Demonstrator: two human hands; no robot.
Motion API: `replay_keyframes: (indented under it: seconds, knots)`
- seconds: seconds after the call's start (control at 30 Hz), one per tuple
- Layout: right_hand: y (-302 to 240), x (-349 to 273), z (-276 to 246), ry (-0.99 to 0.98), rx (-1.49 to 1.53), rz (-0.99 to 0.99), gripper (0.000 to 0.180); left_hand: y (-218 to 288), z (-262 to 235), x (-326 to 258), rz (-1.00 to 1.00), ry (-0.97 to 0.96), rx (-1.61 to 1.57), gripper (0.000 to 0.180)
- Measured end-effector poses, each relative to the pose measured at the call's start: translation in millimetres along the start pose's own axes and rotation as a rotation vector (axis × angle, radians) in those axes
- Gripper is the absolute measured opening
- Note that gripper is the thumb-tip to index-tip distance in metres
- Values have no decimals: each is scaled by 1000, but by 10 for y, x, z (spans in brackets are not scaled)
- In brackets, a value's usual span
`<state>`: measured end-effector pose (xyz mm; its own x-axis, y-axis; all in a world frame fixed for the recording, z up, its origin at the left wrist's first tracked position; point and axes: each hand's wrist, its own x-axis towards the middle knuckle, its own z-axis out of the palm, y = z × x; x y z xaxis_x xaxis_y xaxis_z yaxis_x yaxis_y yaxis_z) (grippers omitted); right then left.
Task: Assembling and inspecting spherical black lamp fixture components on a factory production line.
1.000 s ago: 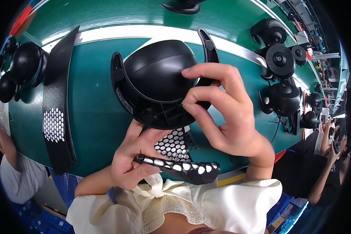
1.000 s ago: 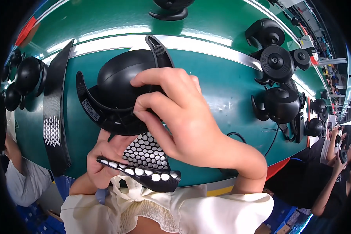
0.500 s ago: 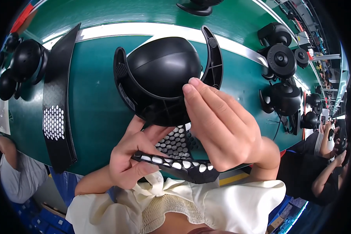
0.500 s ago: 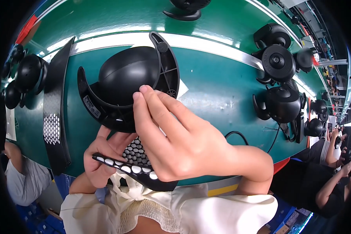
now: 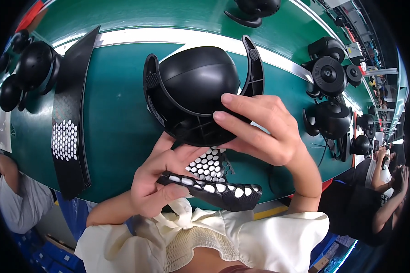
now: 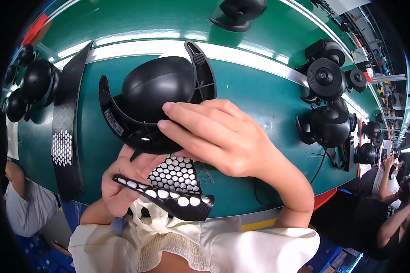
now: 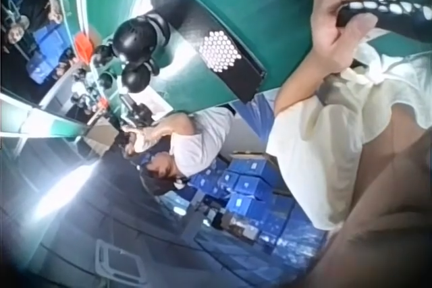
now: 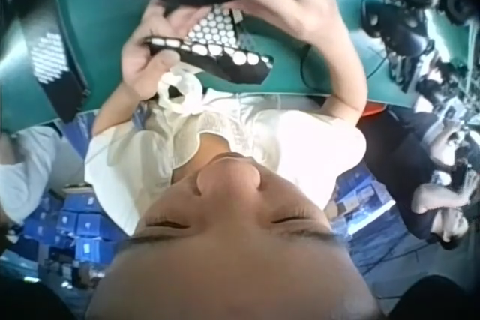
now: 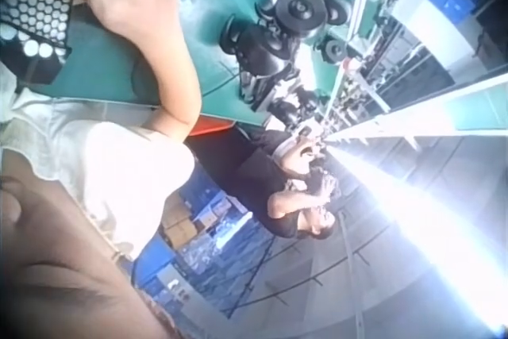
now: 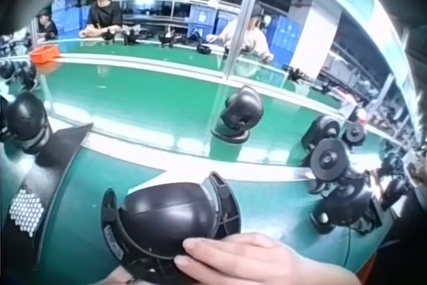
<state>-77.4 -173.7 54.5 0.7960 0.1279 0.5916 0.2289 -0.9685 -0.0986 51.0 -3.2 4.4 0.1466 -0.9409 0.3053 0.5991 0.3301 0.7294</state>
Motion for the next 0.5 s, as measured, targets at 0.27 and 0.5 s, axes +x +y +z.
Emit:
replay_keyframes:
  seconds: [0.27,0.5]
  knots:
    - [-47,-17,-13,-8,223,216,37,61,-5,-2,-53,9,41,12]
    - [-43,-55,133,97,-249,-160,20,65,-5,9,-51,-1,63,12]
